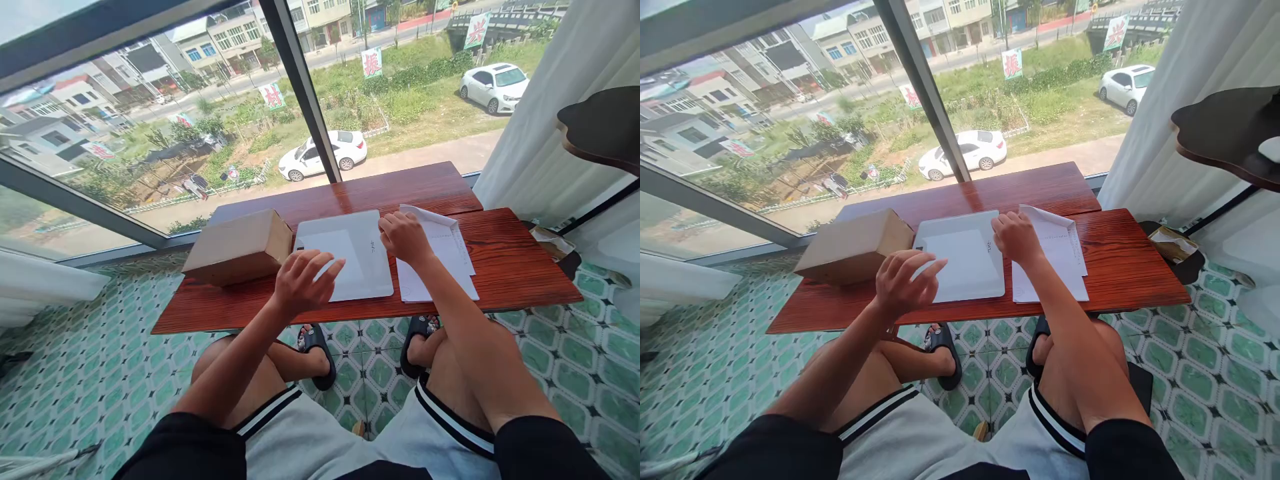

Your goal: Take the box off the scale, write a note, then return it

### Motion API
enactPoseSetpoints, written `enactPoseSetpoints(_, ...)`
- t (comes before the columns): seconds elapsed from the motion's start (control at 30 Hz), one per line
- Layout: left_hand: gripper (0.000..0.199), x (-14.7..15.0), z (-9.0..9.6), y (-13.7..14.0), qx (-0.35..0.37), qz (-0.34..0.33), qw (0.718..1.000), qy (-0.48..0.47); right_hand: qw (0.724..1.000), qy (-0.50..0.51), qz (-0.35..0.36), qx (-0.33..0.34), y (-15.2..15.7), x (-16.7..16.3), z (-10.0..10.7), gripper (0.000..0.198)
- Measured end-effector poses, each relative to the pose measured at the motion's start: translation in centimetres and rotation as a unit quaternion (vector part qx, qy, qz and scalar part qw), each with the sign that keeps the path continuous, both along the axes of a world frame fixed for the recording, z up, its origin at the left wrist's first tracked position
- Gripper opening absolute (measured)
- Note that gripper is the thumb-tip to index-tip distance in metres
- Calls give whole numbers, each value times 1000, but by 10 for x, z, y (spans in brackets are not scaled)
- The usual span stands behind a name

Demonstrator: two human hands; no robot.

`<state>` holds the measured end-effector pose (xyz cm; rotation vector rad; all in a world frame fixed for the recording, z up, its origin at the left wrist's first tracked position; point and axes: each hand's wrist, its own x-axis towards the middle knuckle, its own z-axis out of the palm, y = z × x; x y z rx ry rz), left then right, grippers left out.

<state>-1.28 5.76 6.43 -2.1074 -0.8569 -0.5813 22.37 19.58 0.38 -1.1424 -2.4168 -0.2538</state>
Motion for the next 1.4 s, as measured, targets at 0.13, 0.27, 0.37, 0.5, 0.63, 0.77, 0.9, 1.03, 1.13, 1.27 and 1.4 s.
enactPoseSetpoints(0.13,33,-38,4,2,-3,149,983,-106,999,4,16,45,0,-9,0,18)
enactPoseSetpoints(0.27,32,-73,9,-1,6,211,952,-219,997,2,20,80,3,-12,-4,19)
enactPoseSetpoints(0.37,33,-96,11,-7,17,242,927,-284,995,-4,17,97,6,-8,-7,20)
enactPoseSetpoints(0.5,30,-121,7,-17,27,281,895,-345,996,-6,5,90,6,-3,-9,22)
enactPoseSetpoints(0.63,28,-141,-1,-22,50,303,861,-405,995,9,7,95,0,-5,-8,21)
enactPoseSetpoints(0.77,30,-156,-5,-23,41,322,827,-458,993,57,6,99,-9,-14,-6,18)
enactPoseSetpoints(0.9,33,-167,-3,-24,27,329,804,-494,987,145,2,63,-20,-33,-5,18)
enactPoseSetpoints(1.03,39,-176,-3,-26,22,329,780,-531,959,271,41,-70,-31,-70,2,19)
enactPoseSetpoints(1.13,47,-184,-5,-27,7,341,762,-550,915,357,79,-171,-38,-112,10,29)
enactPoseSetpoints(1.27,55,-191,-8,-29,-17,376,749,-545,869,407,100,-263,-47,-169,16,49)
enactPoseSetpoints(1.4,58,-191,-7,-33,-62,411,717,-560,862,373,89,-331,-56,-210,18,72)
